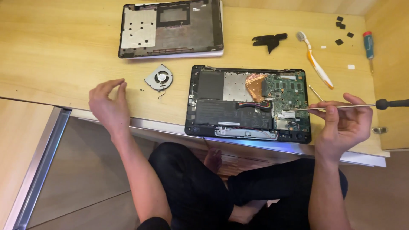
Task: Disassembling a laptop by unscrewing internal components and removing the motherboard on a repair bench.
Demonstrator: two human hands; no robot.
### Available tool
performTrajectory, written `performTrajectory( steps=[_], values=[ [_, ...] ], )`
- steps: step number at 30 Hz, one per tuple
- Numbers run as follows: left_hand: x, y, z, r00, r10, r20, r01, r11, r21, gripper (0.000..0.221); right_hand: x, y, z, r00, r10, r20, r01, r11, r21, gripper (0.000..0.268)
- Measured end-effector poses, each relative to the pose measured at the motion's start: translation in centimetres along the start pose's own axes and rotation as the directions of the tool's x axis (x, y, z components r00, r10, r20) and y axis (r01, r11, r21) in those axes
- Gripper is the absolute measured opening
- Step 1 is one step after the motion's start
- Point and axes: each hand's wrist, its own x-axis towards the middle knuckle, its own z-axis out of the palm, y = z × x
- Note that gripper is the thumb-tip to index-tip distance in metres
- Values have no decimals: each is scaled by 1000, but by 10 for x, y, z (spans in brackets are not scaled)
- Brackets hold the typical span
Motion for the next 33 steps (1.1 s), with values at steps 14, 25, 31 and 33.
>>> performTrajectory(
  steps=[14, 25, 31, 33],
  values=[
    [-12, -25, 17, 957, -65, 283, 44, 996, 79, 26, 2, 1, 4, 1000, 3, -30, -3, 1000, -26, 26],
    [-7, 194, 45, 855, 417, 308, 5, 588, -809, 30, 4, 36, -10, 957, -209, -203, 230, 969, 86, 23],
    [-30, 298, 95, 318, 853, 413, 64, 416, -907, 19, 6, 36, -13, 933, -318, -170, 323, 947, -1, 18],
    [-38, 312, 105, 242, 869, 431, 36, 436, -899, 16, 9, 29, -17, 928, -335, -164, 333, 942, -41, 17]
  ],
)
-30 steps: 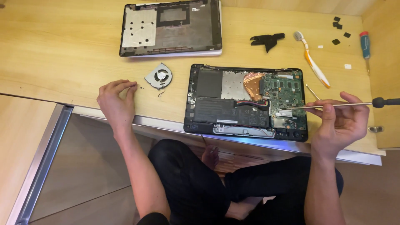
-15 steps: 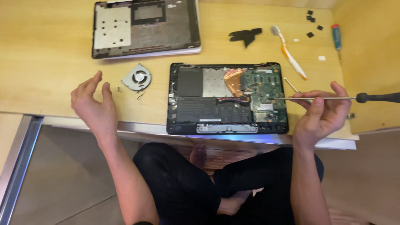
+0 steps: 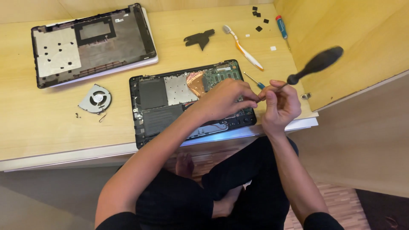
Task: Disassembling a laptop by unscrewing internal components and removing the motherboard on a repair bench.
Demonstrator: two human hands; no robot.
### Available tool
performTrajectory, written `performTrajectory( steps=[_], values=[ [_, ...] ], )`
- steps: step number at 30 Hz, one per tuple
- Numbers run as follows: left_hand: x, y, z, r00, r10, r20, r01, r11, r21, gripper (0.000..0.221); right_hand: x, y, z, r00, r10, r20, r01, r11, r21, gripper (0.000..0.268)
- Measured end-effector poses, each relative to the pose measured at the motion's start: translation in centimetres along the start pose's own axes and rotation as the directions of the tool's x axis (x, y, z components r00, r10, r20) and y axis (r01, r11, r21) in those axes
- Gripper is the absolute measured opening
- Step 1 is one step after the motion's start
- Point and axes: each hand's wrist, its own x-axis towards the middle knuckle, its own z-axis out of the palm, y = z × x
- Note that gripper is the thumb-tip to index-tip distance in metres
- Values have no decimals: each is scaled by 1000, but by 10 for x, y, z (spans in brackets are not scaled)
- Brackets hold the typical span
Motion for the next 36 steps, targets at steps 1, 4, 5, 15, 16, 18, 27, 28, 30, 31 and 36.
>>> performTrajectory(
  steps=[1, 4, 5, 15, 16, 18, 27, 28, 30, 31, 36],
  values=[
    [3, -2, 3, 999, 23, -38, -25, 998, -64, 13, 6, -8, -1, 998, 26, 49, -26, 1000, -5, 18],
    [5, -9, 12, 995, 14, -98, -33, 979, -199, 10, 26, -29, -10, 972, 115, 204, -114, 993, -16, 15],
    [3, -12, 15, 993, -18, -119, -14, 966, -260, 8, 32, -36, -13, 937, 172, 306, -175, 984, -17, 14],
    [-1, -25, 24, 993, -3, -117, -28, 965, -261, 19, 105, -107, -4, 828, 432, 357, -308, 883, -354, 22],
    [-2, -26, 26, 994, 7, -108, -35, 965, -259, 18, 107, -110, -4, 818, 420, 394, -271, 885, -379, 20],
    [-3, -22, 27, 995, 18, -99, -44, 964, -261, 17, 112, -116, -5, 805, 409, 430, -232, 884, -406, 20],
    [-4, -21, 29, 985, -169, -38, 141, 909, -393, 18, 114, -116, -3, 809, 317, 495, -119, 913, -390, 19],
    [-4, -21, 30, 986, -160, -41, 133, 917, -377, 18, 113, -115, -4, 807, 312, 502, -107, 913, -394, 20],
    [-3, -23, 32, 988, -150, -41, 125, 925, -358, 19, 114, -115, -6, 806, 306, 507, -96, 913, -397, 20],
    [-3, -24, 32, 989, -139, -44, 115, 929, -353, 19, 116, -116, -6, 794, 317, 519, -94, 908, -409, 20],
    [-3, -25, 35, 989, -142, -39, 118, 925, -362, 17, 127, -121, -9, 737, 382, 557, -126, 888, -442, 20]
  ],
)
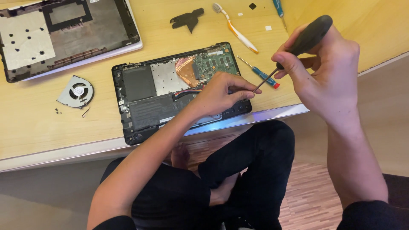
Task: Disassembling a laptop by unscrewing internal components and removing the motherboard on a repair bench.
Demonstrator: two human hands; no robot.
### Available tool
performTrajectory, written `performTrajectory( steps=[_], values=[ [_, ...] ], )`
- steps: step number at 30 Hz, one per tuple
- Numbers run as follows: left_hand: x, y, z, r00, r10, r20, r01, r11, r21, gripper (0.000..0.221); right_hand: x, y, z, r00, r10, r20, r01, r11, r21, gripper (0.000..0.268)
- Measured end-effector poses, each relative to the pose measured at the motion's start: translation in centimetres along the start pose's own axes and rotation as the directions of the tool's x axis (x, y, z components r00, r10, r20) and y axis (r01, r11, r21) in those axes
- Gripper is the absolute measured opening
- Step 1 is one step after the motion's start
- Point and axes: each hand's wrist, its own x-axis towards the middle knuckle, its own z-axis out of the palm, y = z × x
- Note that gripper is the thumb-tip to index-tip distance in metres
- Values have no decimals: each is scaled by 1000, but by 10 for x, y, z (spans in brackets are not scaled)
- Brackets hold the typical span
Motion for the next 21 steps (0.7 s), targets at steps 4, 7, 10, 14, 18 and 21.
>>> performTrajectory(
  steps=[4, 7, 10, 14, 18, 21],
  values=[
    [-1, -2, 1, 998, 70, 0, -70, 998, -4, 17, 12, -10, -19, 981, 104, 164, -82, 988, -133, 17],
    [-1, 2, 1, 995, 99, 1, -99, 995, 29, 14, 30, -15, -36, 942, 157, 296, -83, 965, -248, 26],
    [-1, 1, 1, 993, 119, -14, -118, 992, 55, 11, 39, -24, -44, 909, 215, 358, -76, 928, -366, 41],
    [1, -4, 1, 987, 155, -34, -153, 986, 58, 8, 37, -22, -43, 897, 379, 227, -94, 665, -741, 41],
    [0, -3, 2, 990, 137, -36, -135, 990, 39, 9, 45, -3, -47, 892, 317, 322, 109, 542, -833, 45],
    [0, -3, 2, 992, 109, -57, -108, 994, 28, 9, 53, 0, -43, 843, 358, 402, 158, 550, -820, 38]
  ],
)
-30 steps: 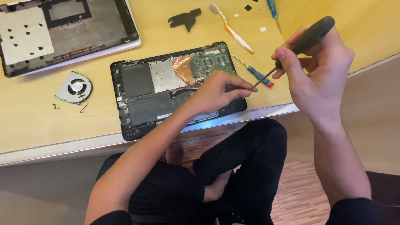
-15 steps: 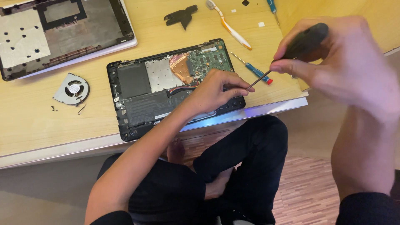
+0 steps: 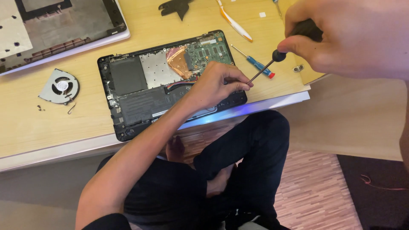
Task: Disassembling a laptop by unscrewing internal components and removing the motherboard on a repair bench.
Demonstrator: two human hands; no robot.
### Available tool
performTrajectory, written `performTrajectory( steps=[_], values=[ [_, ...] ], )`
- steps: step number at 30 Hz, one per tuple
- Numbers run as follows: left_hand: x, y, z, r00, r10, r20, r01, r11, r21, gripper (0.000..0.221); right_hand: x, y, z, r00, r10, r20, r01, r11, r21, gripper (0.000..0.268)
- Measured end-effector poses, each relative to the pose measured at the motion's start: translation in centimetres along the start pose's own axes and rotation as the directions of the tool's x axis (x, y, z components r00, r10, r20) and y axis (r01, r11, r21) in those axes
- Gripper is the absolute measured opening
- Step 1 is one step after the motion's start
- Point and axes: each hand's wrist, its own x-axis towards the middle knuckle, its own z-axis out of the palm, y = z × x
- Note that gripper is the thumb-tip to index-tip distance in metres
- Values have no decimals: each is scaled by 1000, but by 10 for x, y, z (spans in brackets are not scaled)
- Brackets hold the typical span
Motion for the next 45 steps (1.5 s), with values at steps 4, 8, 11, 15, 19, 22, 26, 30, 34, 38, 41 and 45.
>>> performTrajectory(
  steps=[4, 8, 11, 15, 19, 22, 26, 30, 34, 38, 41, 45],
  values=[
    [2, 2, 1, 999, -35, -4, 35, 999, -17, 9, 7, -1, -6, 983, -61, 174, 28, 983, 184, 14],
    [2, 2, 1, 997, -73, -24, 72, 997, -19, 9, 14, 9, 0, 972, -221, 77, 200, 956, 216, 17],
    [1, 3, 1, 995, -100, -17, 99, 994, -37, 11, 13, -7, -12, 933, -354, 61, 342, 928, 150, 22],
    [-1, 5, 1, 992, -124, 33, 128, 981, -144, 18, 8, -11, -6, 855, -511, -91, 517, 853, 67, 17],
    [-2, 7, 2, 991, -135, 2, 134, 982, -132, 20, -20, -28, 19, 919, -138, -370, 330, 784, 527, 46],
    [-1, 8, 6, 988, -149, -31, 144, 983, -117, 24, -29, -39, 58, 949, 63, -310, 245, 476, 845, 38],
    [2, 1, 3, 990, -138, -40, 136, 990, -42, 22, -17, -53, 122, 916, 159, -369, 270, 438, 857, 19],
    [2, 2, 5, 989, -144, -42, 142, 989, -41, 24, -15, -57, 123, 865, 182, -468, 310, 539, 783, 19],
    [-1, 7, 4, 989, -146, 9, 146, 981, -132, 17, -18, -56, 104, 902, 101, -421, 350, 399, 847, 20],
    [1, 9, 2, 987, -161, 0, 160, 980, -123, 18, -20, -60, 102, 906, 83, -415, 370, 320, 872, 30],
    [4, 12, 6, 977, -209, -39, 205, 975, -81, 15, -22, -65, 111, 851, 167, -498, 377, 467, 800, 21],
    [3, 10, 8, 982, -180, -63, 175, 981, -88, 16, -26, -58, 130, 848, 183, -497, 280, 641, 714, 16]
  ],
)
